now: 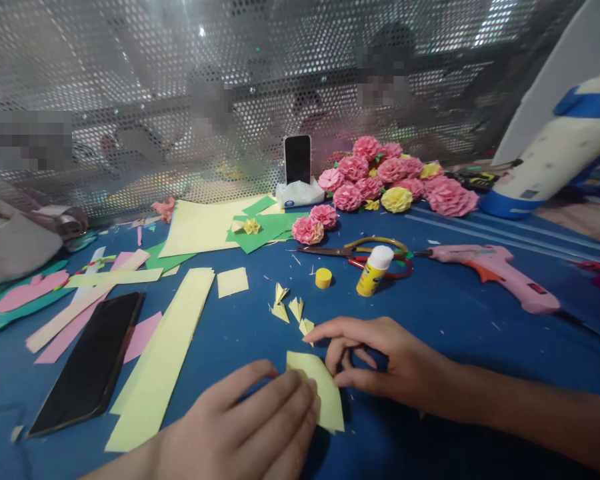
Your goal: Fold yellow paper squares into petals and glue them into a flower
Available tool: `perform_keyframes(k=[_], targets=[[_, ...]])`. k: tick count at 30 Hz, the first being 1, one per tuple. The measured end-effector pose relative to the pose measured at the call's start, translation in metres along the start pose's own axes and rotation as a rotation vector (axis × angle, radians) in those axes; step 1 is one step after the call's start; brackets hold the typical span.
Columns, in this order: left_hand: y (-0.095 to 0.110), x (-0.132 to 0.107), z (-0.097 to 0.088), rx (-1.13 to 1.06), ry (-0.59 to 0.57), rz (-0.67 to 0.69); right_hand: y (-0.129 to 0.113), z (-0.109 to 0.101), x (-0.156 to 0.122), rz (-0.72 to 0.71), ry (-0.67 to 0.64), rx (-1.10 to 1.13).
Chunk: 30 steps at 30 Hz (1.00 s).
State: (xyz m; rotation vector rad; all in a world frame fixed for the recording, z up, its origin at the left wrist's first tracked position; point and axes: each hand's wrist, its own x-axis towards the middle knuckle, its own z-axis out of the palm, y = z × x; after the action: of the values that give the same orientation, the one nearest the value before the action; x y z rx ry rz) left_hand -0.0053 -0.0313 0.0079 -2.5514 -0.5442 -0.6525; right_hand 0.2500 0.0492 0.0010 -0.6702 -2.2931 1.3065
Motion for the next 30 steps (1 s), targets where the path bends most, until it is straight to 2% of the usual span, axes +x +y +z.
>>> perform_keyframes(k=[1, 5, 8, 12, 16, 19, 25, 30], targets=[[0.004, 0.003, 0.0, 0.016, -0.043, -0.007, -0.001, 0.001, 0.0, 0.007, -0.01, -0.009], [0.007, 0.016, 0.006, -0.021, 0.046, -0.05, -0.006, 0.003, 0.0, 0.018, -0.016, -0.057], [0.006, 0.024, 0.01, -0.129, 0.09, -0.125, -0.006, 0.004, 0.001, -0.005, 0.017, -0.091], [0.002, 0.026, 0.014, -0.409, 0.101, -0.317, -0.003, 0.005, 0.0, -0.099, 0.047, -0.159], [-0.003, 0.019, 0.019, -0.624, 0.0, -0.566, -0.003, 0.005, -0.001, -0.114, 0.059, -0.24], [-0.003, 0.014, 0.025, -0.736, -0.042, -0.663, -0.003, 0.005, -0.002, -0.119, 0.045, -0.241], [-0.004, 0.012, 0.027, -0.779, -0.032, -0.626, -0.005, 0.003, -0.004, -0.145, 0.025, -0.233], [-0.006, 0.016, 0.023, -0.846, -0.222, -0.619, -0.009, -0.003, -0.002, -0.168, 0.083, -0.202]])
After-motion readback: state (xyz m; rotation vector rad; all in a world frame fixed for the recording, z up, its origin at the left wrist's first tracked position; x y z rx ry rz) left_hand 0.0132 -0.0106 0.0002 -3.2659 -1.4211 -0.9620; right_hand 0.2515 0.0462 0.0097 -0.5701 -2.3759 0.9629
